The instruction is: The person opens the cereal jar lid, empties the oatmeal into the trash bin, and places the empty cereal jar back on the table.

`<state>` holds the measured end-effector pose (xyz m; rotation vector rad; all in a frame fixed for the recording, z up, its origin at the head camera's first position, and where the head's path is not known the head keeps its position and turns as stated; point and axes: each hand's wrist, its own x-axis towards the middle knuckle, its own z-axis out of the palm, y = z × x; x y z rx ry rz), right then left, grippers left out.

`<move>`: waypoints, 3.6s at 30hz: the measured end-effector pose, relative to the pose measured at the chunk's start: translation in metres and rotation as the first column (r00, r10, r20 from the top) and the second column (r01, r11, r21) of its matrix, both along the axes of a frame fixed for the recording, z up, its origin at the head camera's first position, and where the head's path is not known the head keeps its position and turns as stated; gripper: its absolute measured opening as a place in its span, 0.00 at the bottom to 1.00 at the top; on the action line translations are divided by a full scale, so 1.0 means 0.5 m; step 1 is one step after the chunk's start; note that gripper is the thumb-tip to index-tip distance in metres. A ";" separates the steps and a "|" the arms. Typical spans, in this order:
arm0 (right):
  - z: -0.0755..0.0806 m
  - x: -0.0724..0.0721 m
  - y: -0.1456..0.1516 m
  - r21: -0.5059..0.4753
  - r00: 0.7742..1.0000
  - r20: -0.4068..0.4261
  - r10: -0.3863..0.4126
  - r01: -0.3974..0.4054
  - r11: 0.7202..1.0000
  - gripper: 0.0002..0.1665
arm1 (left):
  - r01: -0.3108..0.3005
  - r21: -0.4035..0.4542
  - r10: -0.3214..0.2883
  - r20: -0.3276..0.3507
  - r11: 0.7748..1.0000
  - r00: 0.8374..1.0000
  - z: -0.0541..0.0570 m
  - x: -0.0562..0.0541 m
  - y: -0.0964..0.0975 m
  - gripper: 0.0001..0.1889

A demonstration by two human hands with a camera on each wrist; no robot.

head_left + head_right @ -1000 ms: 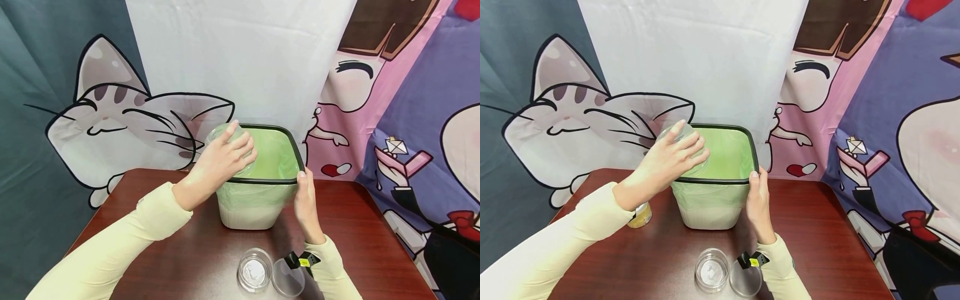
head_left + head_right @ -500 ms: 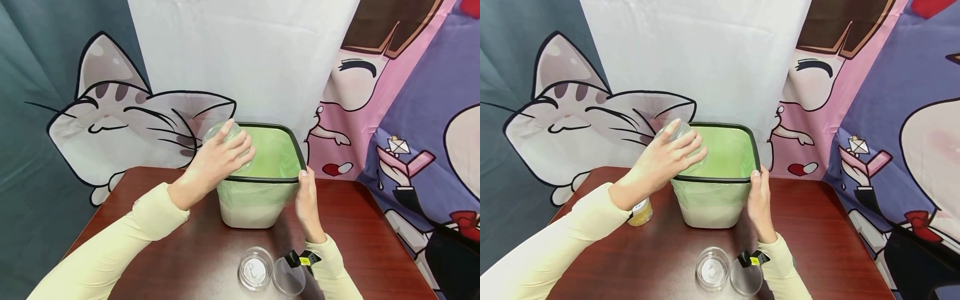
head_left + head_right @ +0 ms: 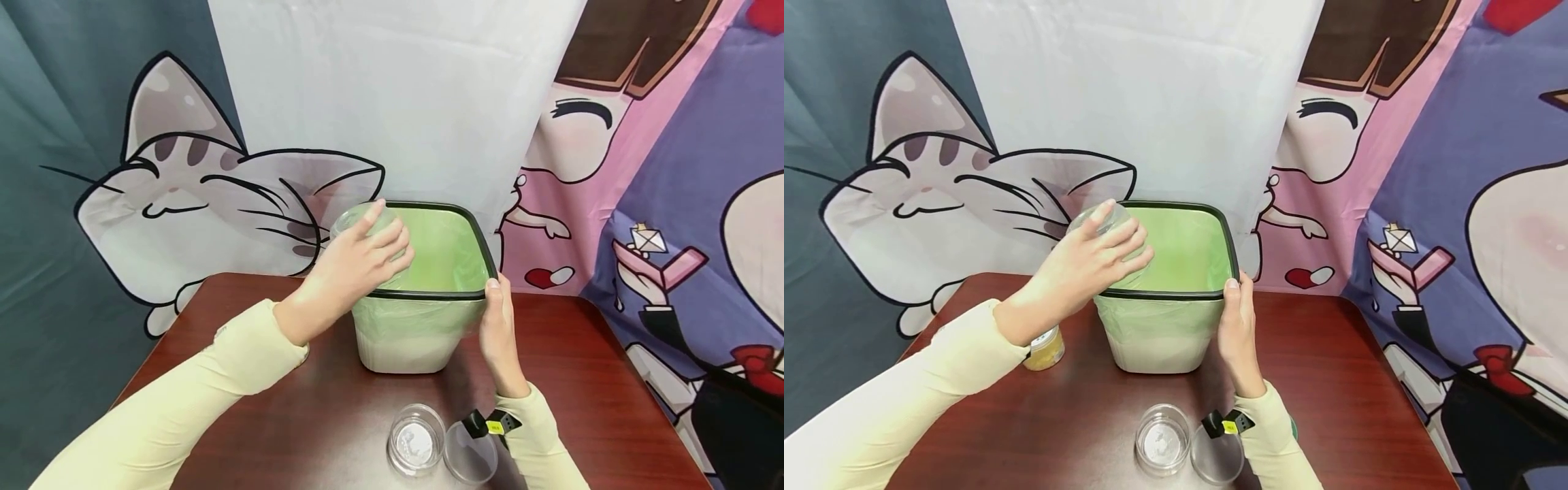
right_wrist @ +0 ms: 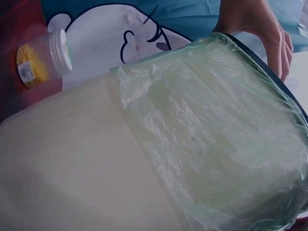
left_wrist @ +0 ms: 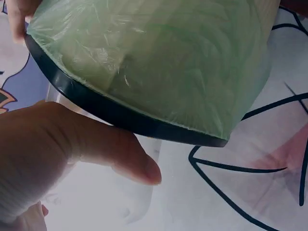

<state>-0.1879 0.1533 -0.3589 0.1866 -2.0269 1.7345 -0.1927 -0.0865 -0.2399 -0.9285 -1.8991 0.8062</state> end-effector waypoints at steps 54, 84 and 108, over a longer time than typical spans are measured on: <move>0.006 -0.007 0.003 0.016 1.000 0.021 -0.015 0.014 1.000 0.28 | 0.160 0.096 -0.154 -0.065 0.983 0.986 0.009 -0.028 -0.016 0.18; 0.003 -0.003 -0.004 0.186 0.982 -0.145 -0.117 0.144 0.972 0.22 | 0.231 0.502 -0.245 -0.039 0.833 0.969 -0.010 -0.045 -0.046 0.32; 0.005 0.001 -0.007 0.240 0.989 -0.099 -0.111 0.132 0.962 0.23 | 0.148 0.675 -0.225 0.027 0.723 0.974 -0.025 -0.006 -0.063 0.36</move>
